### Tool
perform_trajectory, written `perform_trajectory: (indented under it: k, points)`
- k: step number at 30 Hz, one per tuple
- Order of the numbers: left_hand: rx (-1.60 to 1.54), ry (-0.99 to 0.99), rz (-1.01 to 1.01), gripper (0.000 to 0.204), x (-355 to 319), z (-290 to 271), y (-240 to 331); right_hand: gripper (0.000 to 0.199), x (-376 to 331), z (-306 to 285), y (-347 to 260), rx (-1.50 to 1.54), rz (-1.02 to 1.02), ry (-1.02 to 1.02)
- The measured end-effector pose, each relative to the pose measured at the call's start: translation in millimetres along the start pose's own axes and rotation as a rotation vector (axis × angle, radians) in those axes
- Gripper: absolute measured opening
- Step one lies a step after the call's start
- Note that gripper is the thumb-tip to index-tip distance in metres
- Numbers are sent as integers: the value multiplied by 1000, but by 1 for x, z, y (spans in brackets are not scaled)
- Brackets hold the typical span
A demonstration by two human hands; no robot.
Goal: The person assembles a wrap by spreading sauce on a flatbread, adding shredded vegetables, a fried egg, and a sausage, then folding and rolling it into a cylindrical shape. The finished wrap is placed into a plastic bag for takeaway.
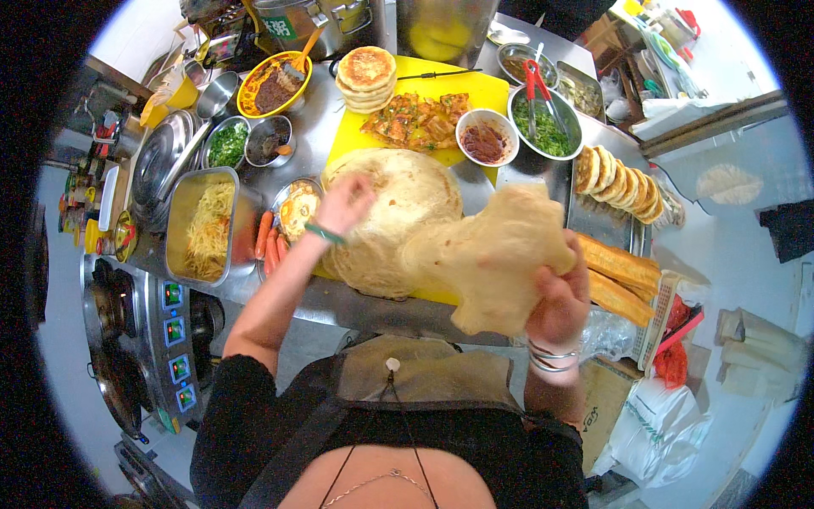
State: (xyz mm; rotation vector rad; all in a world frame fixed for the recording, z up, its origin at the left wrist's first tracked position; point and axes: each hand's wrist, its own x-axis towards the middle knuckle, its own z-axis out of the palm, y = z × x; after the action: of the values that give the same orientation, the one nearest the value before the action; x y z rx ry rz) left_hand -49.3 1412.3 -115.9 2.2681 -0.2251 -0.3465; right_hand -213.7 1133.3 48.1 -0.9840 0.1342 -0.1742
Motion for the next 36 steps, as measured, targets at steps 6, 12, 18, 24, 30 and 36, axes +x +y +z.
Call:
perform_trajectory:
  k: [6, 12, 18, 24, 30, 36]
  points:
    - [-1825, -630, -378, 66, -73, 103, -10, 39, 29, 54, 17, 88, 6, -86]
    - [-1986, -200, -61, 65, -36, 26, 29, 42, 70, 55, 9, -3, -144, -43]
    - [-1478, -97, 69, 60, -38, -68, -15, 28, 80, 13, 42, -277, -89, 35]
    - [-615, -20, -425, 64, -62, -8, -66, 36, 66, -128, 207, -598, 504, 247]
    - [-102, 277, 39, 56, -71, 5, -72, 55, 71, -104, 197, -752, 306, 126]
    - [366, 174, -71, 41, -87, -17, -34, 65, 47, -95, 179, -1025, 382, 76]
